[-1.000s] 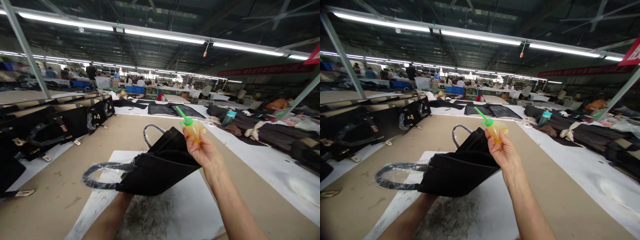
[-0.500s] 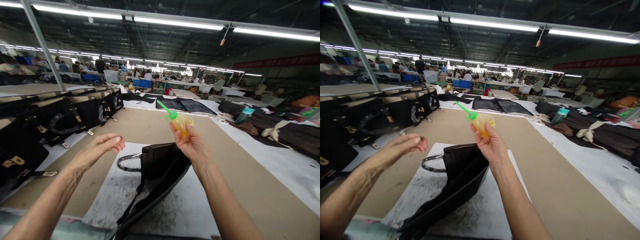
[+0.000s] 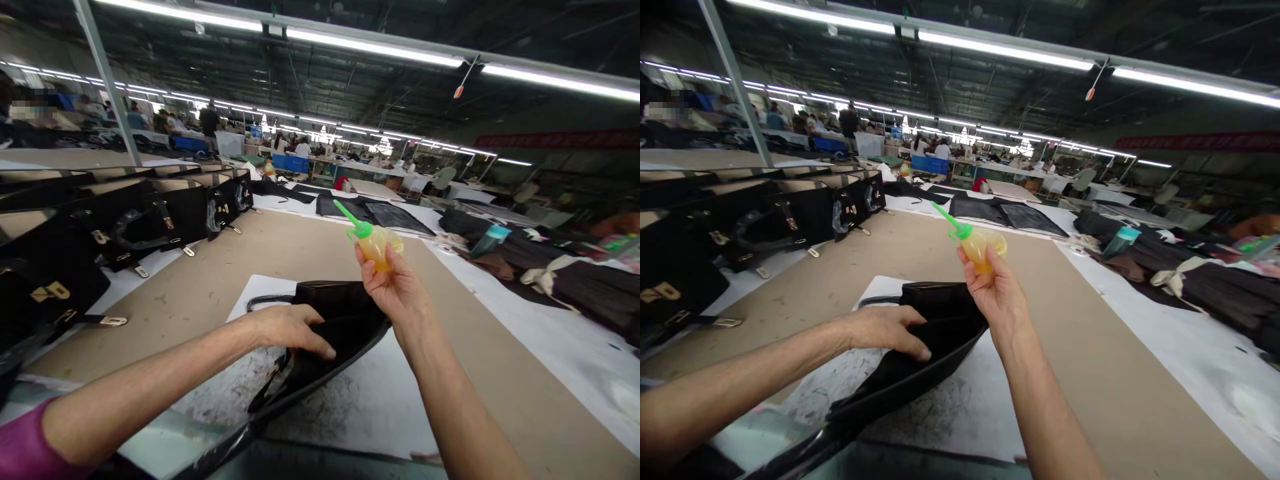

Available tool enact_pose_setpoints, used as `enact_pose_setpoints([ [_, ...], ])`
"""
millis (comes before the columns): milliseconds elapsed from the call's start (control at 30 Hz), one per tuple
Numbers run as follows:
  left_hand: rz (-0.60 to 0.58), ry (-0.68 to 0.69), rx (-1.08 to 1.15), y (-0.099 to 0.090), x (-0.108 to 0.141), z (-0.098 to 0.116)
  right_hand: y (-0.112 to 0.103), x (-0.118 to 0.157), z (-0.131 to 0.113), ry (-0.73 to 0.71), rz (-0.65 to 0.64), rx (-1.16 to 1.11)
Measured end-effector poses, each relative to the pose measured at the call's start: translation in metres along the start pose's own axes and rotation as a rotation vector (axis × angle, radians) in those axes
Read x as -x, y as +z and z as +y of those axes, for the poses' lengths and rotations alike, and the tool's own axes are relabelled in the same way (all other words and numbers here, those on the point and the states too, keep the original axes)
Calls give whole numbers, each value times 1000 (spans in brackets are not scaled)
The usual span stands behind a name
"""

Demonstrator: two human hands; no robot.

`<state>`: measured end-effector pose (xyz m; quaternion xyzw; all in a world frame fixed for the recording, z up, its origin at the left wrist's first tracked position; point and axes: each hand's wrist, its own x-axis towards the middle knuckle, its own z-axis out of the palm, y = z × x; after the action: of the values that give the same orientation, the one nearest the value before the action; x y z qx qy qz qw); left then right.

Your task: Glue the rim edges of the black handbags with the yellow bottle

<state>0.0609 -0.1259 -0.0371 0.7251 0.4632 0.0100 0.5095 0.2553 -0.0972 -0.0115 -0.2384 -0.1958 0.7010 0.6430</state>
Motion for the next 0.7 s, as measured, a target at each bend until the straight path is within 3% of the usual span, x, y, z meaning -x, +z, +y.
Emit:
enact_pose_setpoints([
  [133,114,-9,170,9,5,12,3,1,1,13,30,-17],
  [233,76,17,133,19,1,17,3,1,1,-4,57,-41],
  [367,-27,21,329,33,-14,14,1,2,-1,-27,77,-48],
  [467,-3,0,287,38,-18,14,2,3,-1,-36,80,-40],
  [533,70,51,125,30,-11,12,3,4,-2,-40,87,-29],
  [633,331,77,-136,-2,23,-5,3,5,-4,-48,104,-1],
  [700,541,-82,-201,-28,56,-30,1,7,-6,-56,119,25],
])
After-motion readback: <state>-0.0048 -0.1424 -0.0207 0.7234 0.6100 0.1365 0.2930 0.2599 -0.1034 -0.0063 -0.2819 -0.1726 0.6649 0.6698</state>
